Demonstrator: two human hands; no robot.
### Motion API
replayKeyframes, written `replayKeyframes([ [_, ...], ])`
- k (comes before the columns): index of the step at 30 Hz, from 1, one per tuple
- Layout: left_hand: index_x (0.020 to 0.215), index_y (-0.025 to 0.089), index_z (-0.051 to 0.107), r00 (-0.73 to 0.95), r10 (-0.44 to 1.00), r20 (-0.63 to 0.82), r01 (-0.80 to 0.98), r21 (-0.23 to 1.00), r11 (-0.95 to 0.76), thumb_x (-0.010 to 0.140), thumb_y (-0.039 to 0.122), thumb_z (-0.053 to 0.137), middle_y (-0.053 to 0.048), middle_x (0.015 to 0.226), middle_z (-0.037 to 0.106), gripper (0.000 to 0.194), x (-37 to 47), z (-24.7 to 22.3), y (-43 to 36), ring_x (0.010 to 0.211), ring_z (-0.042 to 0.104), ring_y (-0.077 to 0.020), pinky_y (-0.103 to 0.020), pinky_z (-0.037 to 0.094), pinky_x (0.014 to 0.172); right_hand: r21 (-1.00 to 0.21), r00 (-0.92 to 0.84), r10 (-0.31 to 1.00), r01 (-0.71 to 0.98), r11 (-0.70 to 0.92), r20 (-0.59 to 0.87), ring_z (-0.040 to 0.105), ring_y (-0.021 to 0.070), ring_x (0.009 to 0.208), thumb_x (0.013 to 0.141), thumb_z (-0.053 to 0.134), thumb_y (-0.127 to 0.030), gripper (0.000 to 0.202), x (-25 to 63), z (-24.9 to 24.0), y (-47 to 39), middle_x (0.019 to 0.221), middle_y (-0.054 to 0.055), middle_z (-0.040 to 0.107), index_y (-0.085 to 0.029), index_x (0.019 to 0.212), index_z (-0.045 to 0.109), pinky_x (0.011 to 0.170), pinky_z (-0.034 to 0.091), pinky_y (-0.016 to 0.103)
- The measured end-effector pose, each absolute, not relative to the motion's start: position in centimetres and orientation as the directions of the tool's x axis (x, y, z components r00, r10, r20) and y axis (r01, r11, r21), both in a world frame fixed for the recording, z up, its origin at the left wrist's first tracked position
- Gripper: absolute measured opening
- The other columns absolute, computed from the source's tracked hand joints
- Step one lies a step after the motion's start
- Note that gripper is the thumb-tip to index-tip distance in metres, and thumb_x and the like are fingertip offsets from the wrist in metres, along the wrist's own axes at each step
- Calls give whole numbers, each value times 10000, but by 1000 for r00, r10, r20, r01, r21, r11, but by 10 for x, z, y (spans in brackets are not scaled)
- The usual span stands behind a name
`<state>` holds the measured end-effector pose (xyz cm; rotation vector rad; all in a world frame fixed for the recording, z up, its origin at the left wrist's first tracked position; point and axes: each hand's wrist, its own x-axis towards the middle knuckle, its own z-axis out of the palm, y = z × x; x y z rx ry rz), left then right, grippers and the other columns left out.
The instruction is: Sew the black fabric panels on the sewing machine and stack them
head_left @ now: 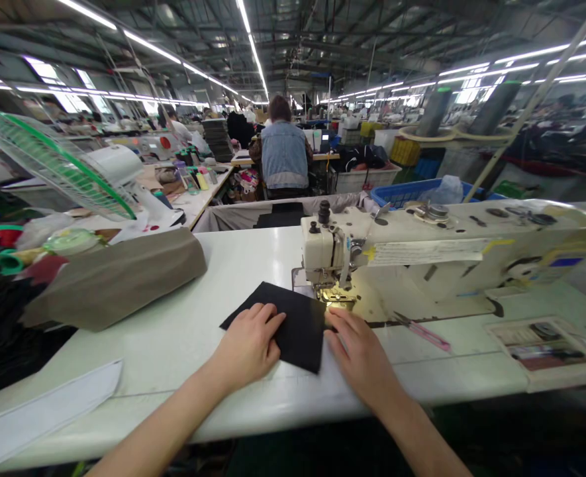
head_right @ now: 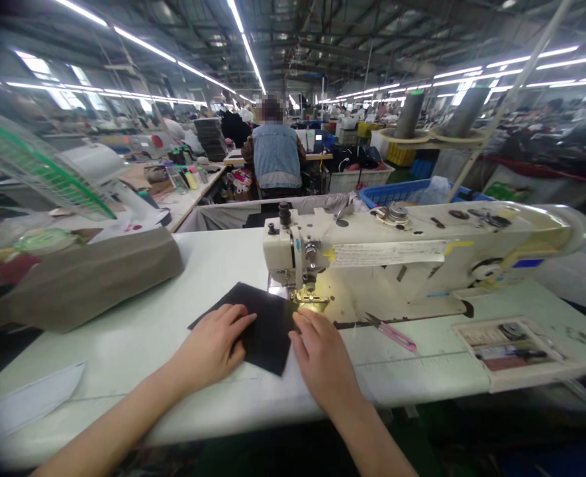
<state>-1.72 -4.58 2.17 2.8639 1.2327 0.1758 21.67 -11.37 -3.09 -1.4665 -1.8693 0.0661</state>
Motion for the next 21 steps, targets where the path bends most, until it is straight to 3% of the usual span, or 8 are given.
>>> replayKeyframes([
  [4, 972, 161, 679, 678, 733, 54, 733, 32, -680, 841, 244, 562, -134, 1039, 655, 193, -4, 33, -52, 965, 621, -309, -472, 529, 850, -430, -153, 870, 820, 376, 469, 599, 285, 1213, 935, 573, -175, 325, 205, -33, -113, 1302, 137, 652, -159, 1253, 639, 1054, 504, 510],
  [6, 1133, 166, 660, 732, 676, 81, 670, 95, -737, 930, 309, 530, -145, 1264, 630, 280, 1, 27, -46, 1162, 586, -318, -488, 487, 985, -420, -180, 869, 818, 392, 460, 604, 283, 1213, 925, 565, -148, 334, 208, -35, -113, 1301, 136, 657, -161, 1250, 645, 1055, 504, 513],
  [8, 1390, 202, 529, 799, 595, 91, 577, 167, -800, 990, 363, 488, -118, 1512, 482, 433, 5, 16, -39, 1383, 447, -304, -508, 371, 1134, -414, -203, 867, 814, 407, 455, 602, 280, 1221, 926, 562, -143, 346, 214, -36, -112, 1305, 133, 657, -163, 1262, 642, 1062, 502, 513],
  [10, 1515, 228, 386, 827, 558, 74, 532, 218, -818, 1012, 416, 465, -95, 1606, 358, 542, 8, 6, -35, 1482, 317, -292, -536, 263, 1199, -413, -215, 866, 810, 416, 452, 598, 281, 1229, 928, 564, -145, 345, 220, -36, -110, 1304, 133, 658, -158, 1263, 645, 1069, 496, 515],
  [21, 1533, 251, 376, 809, 582, 82, 547, 261, -796, 1003, 446, 492, -86, 1622, 315, 576, 14, -2, -28, 1504, 276, -283, -532, 220, 1220, -458, -214, 868, 780, 428, 447, 605, 267, 1213, 932, 544, -135, 329, 231, -38, -100, 1276, 132, 669, -159, 1237, 663, 1059, 504, 514],
])
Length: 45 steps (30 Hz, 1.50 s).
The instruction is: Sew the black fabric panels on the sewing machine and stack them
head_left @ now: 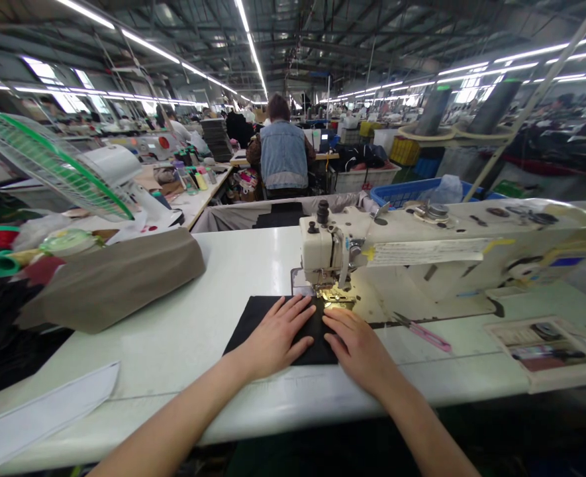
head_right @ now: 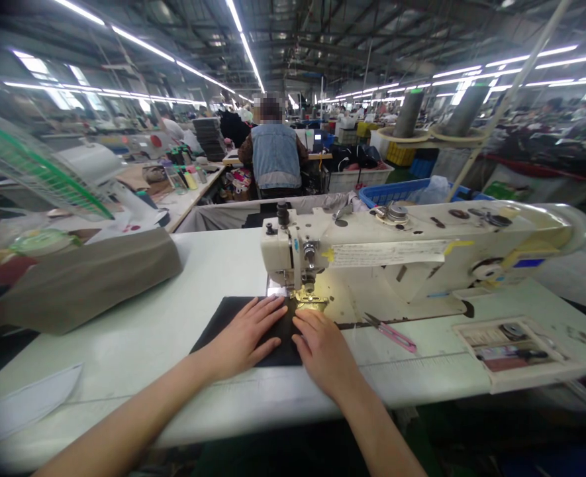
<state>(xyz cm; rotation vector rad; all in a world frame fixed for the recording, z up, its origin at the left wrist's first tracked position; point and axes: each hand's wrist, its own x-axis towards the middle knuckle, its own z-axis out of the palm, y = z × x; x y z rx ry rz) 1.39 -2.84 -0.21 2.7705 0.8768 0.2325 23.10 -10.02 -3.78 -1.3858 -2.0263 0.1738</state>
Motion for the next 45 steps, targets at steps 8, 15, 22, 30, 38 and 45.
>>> replayKeyframes([
  [8, 1522, 254, 395, 811, 578, 95, 539, 266, -799, 997, 443, 507, -88, 1615, 335, 569, 15, -3, -27, 1500, 286, -276, -525, 227, 1218, -466, -201, 863, 773, 431, 464, 606, 256, 1205, 938, 541, -147, 329, 232, -39, -99, 1267, 124, 672, -185, 1241, 663, 1055, 503, 508],
  [15, 1520, 252, 401, 813, 575, 89, 537, 269, -800, 995, 450, 509, -88, 1615, 333, 572, 14, -3, -21, 1498, 291, -281, -534, 228, 1217, -434, -218, 863, 792, 429, 455, 608, 257, 1189, 948, 527, -133, 314, 231, -35, -95, 1253, 118, 678, -172, 1225, 671, 1053, 507, 492],
  [22, 1507, 252, 426, 850, 527, 23, 507, 239, -828, 1022, 357, 459, -77, 1621, 318, 497, 11, 7, -37, 1509, 257, -292, -570, 225, 1211, -412, -257, 844, 782, 468, 472, 629, 252, 1131, 1001, 501, -207, 258, 232, -26, -116, 1201, 118, 699, -162, 1163, 696, 1003, 539, 461],
  [30, 1496, 291, 442, 912, 406, 62, 377, 268, -887, 1038, 289, 434, -29, 1569, 428, 459, 2, 10, -69, 1483, 330, -246, -494, 255, 1227, -349, -321, 828, 792, 501, 460, 604, 260, 1142, 1009, 504, -214, 263, 234, -25, -146, 1212, 97, 685, -175, 1212, 666, 1018, 510, 449],
  [38, 1437, 302, 527, 885, 449, 120, 406, 273, -872, 1027, 312, 468, -48, 1523, 496, 414, 8, 0, -22, 1422, 434, -256, -522, 308, 1192, -336, -253, 867, 847, 413, 429, 581, 251, 974, 981, 570, -225, 169, 233, -21, -103, 1018, 85, 651, -184, 1062, 712, 878, 505, 426],
  [45, 1401, 282, 572, 868, 476, 143, 425, 280, -861, 1022, 298, 457, -68, 1516, 502, 396, 14, -6, 16, 1409, 446, -272, -542, 325, 1175, -295, -202, 896, 896, 333, 396, 572, 244, 936, 957, 613, -222, 124, 232, -17, -72, 967, 60, 651, -217, 1006, 727, 832, 465, 390],
])
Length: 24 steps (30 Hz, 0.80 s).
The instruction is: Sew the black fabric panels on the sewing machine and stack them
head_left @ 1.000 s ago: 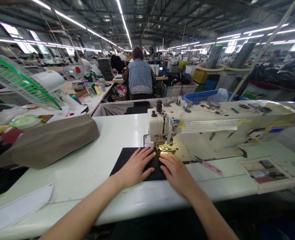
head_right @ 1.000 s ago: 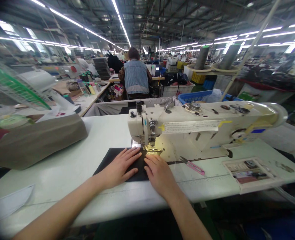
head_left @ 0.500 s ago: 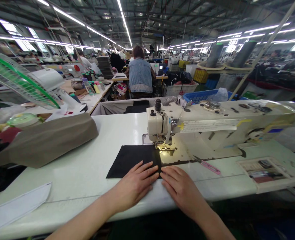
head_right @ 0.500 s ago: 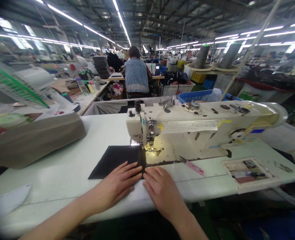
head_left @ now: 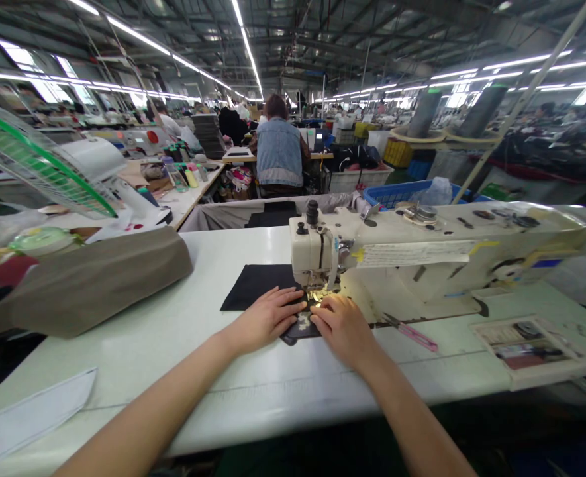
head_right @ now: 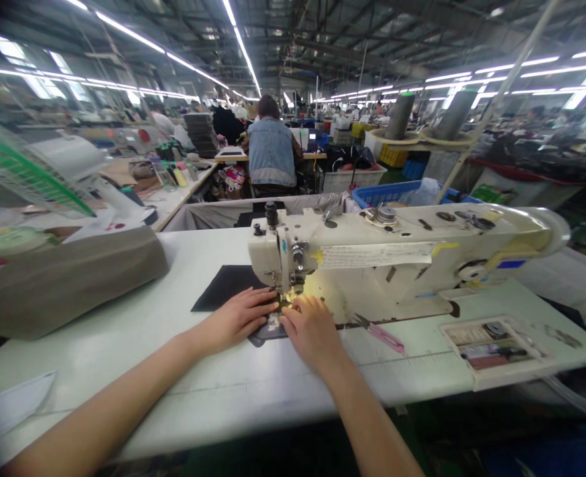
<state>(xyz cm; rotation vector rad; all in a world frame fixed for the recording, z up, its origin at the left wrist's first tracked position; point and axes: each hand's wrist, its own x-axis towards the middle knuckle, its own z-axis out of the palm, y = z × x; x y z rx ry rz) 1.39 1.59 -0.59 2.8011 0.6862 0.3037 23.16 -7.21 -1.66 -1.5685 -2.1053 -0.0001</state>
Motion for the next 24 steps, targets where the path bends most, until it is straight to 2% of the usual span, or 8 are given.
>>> replayKeyframes([
  [7, 1413, 236, 560, 854, 510, 101, 476, 240, -846, 1029, 310, 436, -105, 1502, 509, 411, 19, -2, 35, 1409, 437, -303, -571, 313, 1173, -329, -189, 902, 886, 328, 389, 569, 255, 963, 966, 593, -219, 142, 232, -17, -75, 998, 64, 638, -217, 1037, 716, 858, 470, 414],
  [15, 1434, 261, 534, 849, 517, 111, 484, 230, -844, 1033, 306, 429, -90, 1519, 490, 416, 19, -2, 32, 1419, 423, -295, -567, 298, 1179, -423, -138, 882, 837, 347, 451, 567, 257, 1025, 966, 554, -160, 209, 233, -31, -98, 1076, 100, 618, -165, 1146, 661, 930, 491, 437],
  [24, 1415, 261, 558, 841, 527, 126, 483, 266, -834, 1026, 316, 433, -93, 1506, 506, 412, 18, -5, 32, 1402, 443, -299, -573, 300, 1172, -446, -109, 872, 825, 347, 477, 582, 253, 1017, 972, 544, -168, 195, 233, -33, -99, 1053, 94, 627, -180, 1114, 678, 924, 507, 438],
])
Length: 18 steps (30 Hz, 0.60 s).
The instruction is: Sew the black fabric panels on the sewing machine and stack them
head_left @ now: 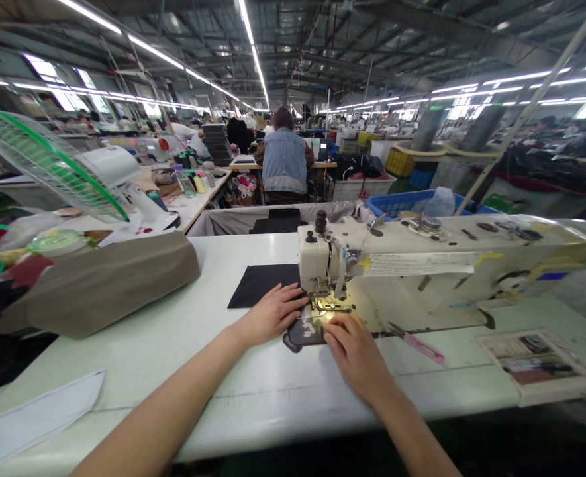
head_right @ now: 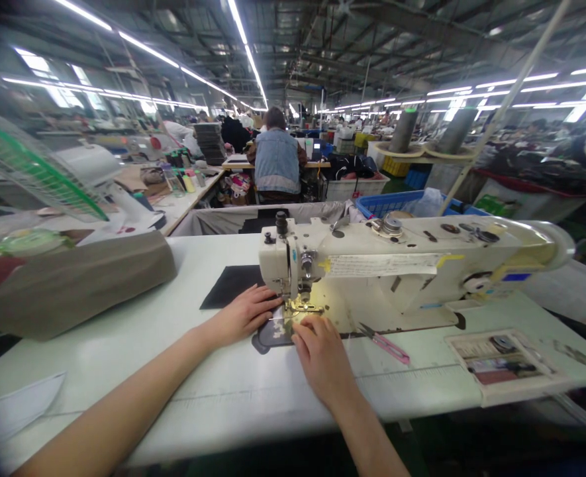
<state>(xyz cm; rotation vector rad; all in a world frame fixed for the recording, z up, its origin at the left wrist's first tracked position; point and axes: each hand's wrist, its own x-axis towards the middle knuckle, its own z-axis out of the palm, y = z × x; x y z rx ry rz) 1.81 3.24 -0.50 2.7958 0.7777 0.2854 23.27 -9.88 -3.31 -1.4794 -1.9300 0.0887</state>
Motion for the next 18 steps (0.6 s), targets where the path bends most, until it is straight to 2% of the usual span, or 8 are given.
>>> replayKeyframes([
  [7, 1422, 262, 547, 817, 564, 121, 519, 273, -810, 1025, 320, 429, -98, 1521, 490, 418, 16, -7, 29, 1431, 409, -296, -581, 283, 1172, -458, -104, 865, 814, 358, 490, 596, 248, 1010, 986, 523, -195, 194, 235, -37, -99, 1050, 92, 641, -191, 1086, 689, 922, 516, 436],
  [11, 1370, 258, 594, 814, 556, 169, 512, 242, -824, 1012, 338, 470, -98, 1508, 505, 388, 5, -3, 14, 1408, 436, -302, -549, 329, 1153, -469, -105, 857, 800, 374, 505, 602, 242, 1004, 1000, 509, -225, 196, 236, -39, -101, 1044, 85, 644, -210, 1074, 690, 922, 516, 425],
  [13, 1348, 238, 613, 765, 605, 221, 574, 191, -796, 985, 325, 513, -118, 1458, 547, 386, 2, 0, 4, 1317, 522, -312, -509, 417, 1088, -472, -106, 854, 795, 381, 510, 603, 242, 1006, 1007, 495, -236, 206, 237, -39, -101, 1050, 85, 643, -214, 1070, 690, 924, 516, 428],
  [16, 1389, 170, 570, 629, 743, 230, 734, 141, -665, 956, 293, 524, -174, 1339, 614, 451, 2, 2, -4, 1129, 625, -315, -464, 520, 944, -477, -111, 852, 788, 389, 511, 604, 245, 1015, 1010, 486, -242, 214, 237, -40, -100, 1058, 90, 641, -206, 1064, 690, 921, 518, 433],
  [18, 1417, 144, 528, 586, 785, 199, 779, 129, -614, 946, 328, 541, -198, 1404, 565, 505, 3, 0, -4, 1197, 595, -341, -484, 495, 992, -475, -114, 847, 785, 396, 519, 607, 250, 1020, 1010, 486, -258, 217, 238, -41, -100, 1062, 93, 642, -208, 1075, 688, 918, 520, 436],
])
